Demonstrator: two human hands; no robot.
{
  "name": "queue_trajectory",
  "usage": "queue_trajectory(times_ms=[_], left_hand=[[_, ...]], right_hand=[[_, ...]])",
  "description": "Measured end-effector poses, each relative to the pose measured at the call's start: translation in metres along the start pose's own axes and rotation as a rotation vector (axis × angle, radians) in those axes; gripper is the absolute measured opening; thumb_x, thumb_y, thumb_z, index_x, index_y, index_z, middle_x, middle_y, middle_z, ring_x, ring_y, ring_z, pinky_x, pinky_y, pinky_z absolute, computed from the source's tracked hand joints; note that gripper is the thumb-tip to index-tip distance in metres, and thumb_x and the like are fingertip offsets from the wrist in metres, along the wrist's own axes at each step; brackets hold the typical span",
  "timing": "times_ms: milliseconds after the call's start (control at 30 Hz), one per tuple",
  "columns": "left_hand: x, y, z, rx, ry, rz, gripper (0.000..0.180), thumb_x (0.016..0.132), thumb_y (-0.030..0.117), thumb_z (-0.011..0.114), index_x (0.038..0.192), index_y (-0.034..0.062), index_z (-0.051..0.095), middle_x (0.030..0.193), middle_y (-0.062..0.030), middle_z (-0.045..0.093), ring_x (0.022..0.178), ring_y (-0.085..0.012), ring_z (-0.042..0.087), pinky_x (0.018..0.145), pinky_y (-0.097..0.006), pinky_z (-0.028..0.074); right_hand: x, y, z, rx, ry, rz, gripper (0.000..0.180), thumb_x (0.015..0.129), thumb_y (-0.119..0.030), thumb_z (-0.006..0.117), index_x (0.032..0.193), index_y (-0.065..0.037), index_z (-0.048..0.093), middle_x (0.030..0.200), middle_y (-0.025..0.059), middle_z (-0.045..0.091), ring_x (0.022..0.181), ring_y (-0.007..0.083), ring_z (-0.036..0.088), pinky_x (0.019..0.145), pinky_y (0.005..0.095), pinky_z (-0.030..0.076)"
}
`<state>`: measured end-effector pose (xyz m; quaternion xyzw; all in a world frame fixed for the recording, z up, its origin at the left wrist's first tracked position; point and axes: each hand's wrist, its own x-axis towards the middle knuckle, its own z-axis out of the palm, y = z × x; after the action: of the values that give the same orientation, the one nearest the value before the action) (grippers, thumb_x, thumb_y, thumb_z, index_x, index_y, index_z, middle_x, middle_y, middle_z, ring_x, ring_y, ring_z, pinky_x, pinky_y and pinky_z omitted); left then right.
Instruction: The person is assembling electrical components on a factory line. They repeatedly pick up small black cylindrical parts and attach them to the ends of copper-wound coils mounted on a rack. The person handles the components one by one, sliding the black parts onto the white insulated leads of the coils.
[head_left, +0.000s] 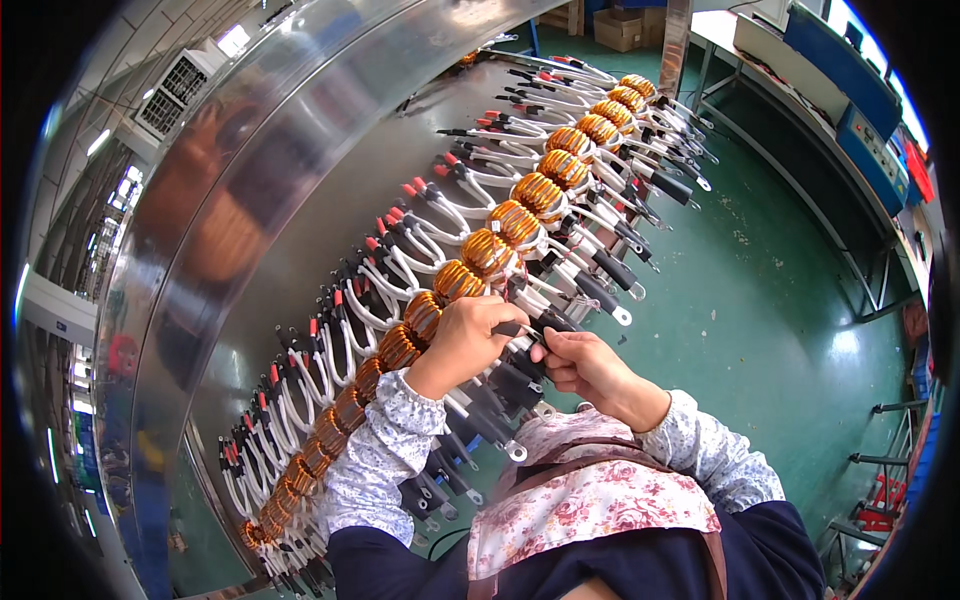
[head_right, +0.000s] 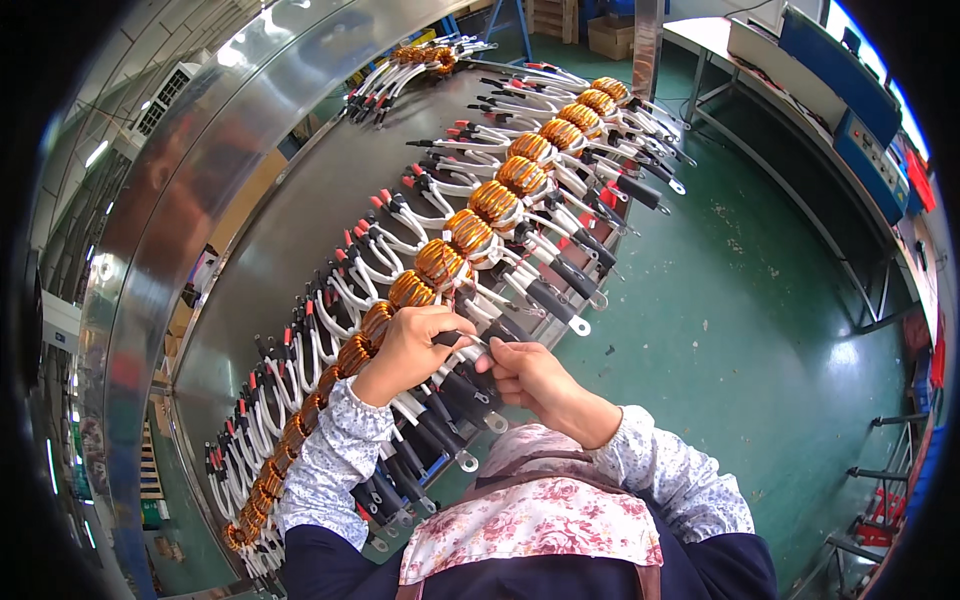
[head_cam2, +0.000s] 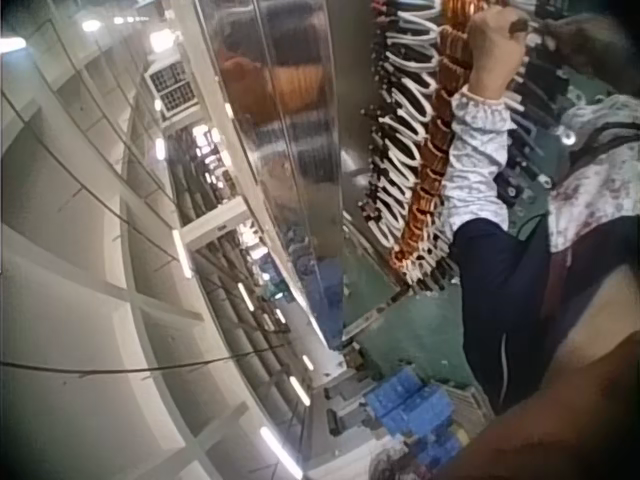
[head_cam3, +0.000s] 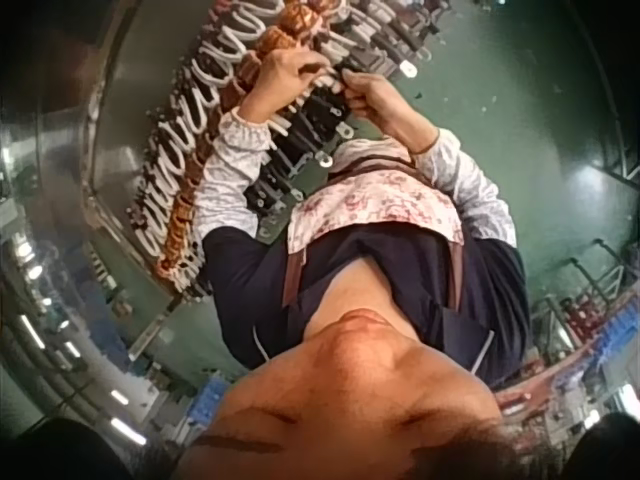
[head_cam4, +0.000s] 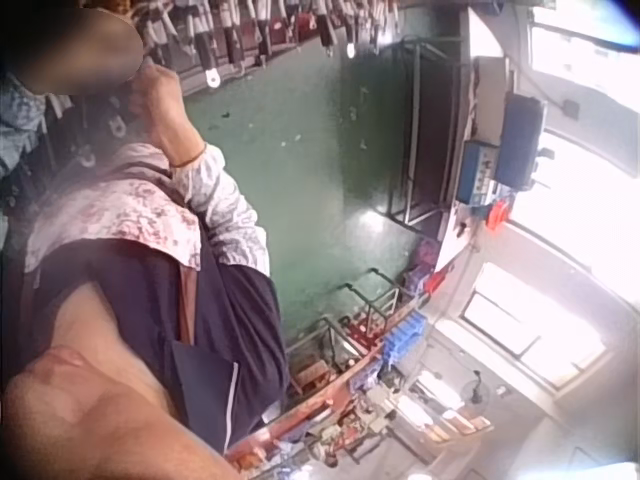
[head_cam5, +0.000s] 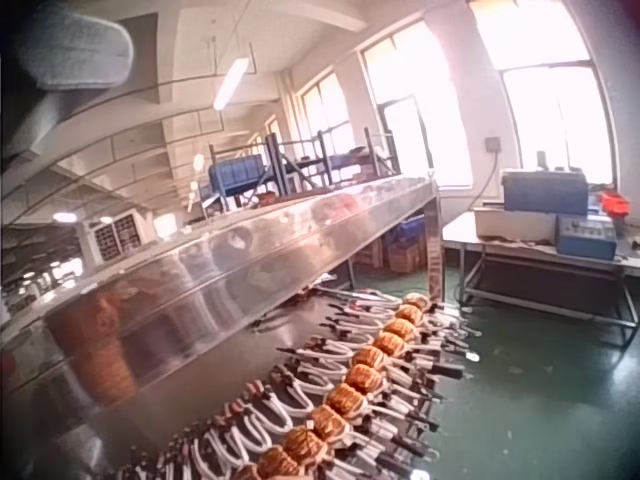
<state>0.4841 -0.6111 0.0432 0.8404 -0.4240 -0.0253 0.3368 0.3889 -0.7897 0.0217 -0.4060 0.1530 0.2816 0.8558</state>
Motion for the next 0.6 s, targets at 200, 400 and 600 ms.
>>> queue_trajectory(times_ms=[200,400,600], left_hand=[[-0.003,-0.003,0.001,-0.023,0.0,-0.009,0.013,0.073,0.004,0.071,0.085,0.0053,0.068,0.073,-0.0115,0.064,0.068,-0.0284,0.063,0.06,-0.035,0.048],[-0.001,-0.004,0.001,-0.006,0.011,0.016,0.013,0.073,0.004,0.07,0.085,0.0054,0.067,0.073,-0.0118,0.063,0.067,-0.029,0.063,0.06,-0.036,0.048],[-0.001,-0.005,-0.001,-0.05,0.011,0.042,0.012,0.075,0.006,0.07,0.086,0.0053,0.066,0.073,-0.0113,0.063,0.066,-0.0283,0.063,0.06,-0.036,0.048]], right_hand=[[-0.011,0.01,0.0,-0.227,0.1,-0.075,0.039,0.1,-0.039,0.038,0.08,-0.008,0.052,0.06,-0.0078,0.03,0.052,0.0064,0.025,0.048,0.0247,0.024],[0.004,0.005,0.005,0.058,0.0,-0.026,0.031,0.099,-0.033,0.04,0.08,-0.011,0.05,0.061,-0.0075,0.034,0.052,0.0048,0.024,0.047,0.0219,0.02],[0.004,0.003,0.008,0.152,0.025,0.049,0.03,0.098,-0.031,0.04,0.08,-0.011,0.051,0.061,-0.007,0.037,0.051,0.0052,0.024,0.047,0.0217,0.019]])
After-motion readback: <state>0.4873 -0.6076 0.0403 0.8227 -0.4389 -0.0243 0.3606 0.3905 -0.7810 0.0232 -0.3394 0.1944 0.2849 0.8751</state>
